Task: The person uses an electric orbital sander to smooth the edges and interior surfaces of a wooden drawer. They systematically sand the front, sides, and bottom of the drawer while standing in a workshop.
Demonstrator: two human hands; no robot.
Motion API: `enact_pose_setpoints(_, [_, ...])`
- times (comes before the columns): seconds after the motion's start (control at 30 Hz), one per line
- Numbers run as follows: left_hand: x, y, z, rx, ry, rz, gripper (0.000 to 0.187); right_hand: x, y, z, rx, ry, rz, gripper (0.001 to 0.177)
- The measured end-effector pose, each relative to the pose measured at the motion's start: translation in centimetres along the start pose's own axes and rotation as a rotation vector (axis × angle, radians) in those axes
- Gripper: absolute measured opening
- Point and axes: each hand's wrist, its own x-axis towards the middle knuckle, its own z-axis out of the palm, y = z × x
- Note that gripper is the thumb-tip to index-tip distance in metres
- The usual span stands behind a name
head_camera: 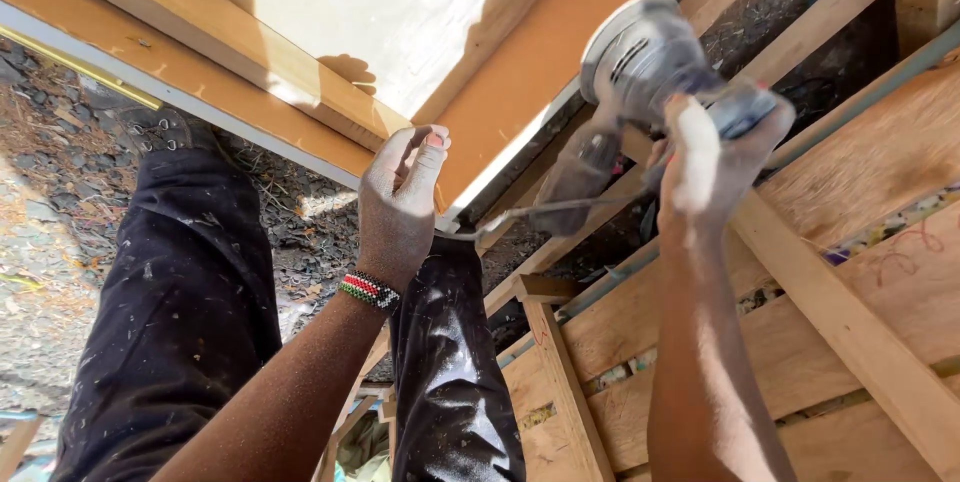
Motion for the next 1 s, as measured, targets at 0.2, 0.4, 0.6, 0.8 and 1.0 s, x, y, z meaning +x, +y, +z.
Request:
enact_pose_setpoints(0.2, [-0.4,1.4,0.3,0.153,0.077,0.082,0.047,7.7,1.0,-2.9,0.247,-0.051,0.203,0.048])
enact_pose_setpoints(0.4, [2.1,1.3,0.2,-0.079,0.018,-0.21,0.084,-2.7,-0.2,0.5,0.188,0.067,0.481,0.071])
enact_pose_setpoints(0.6, [3.2,0.7,-0.5,-0.089,-0.333,-0.399,0.124,-15.9,13.8,-0.9,0.763,-0.106,0.997,0.046])
enact_pose_setpoints(0.8, [6.5,-1.4,-0.6,-0.109,-0.665,-0.809,0.159,-20.3,22.2,-0.3,0.904,-0.182,1.097,0.036])
enact_pose_setpoints(1.0, [5.9,-6.7,-0.2,-0.264,-0.534,-0.825,0.15,-10.9,23.5,-2.4,0.882,-0.119,0.928,0.052])
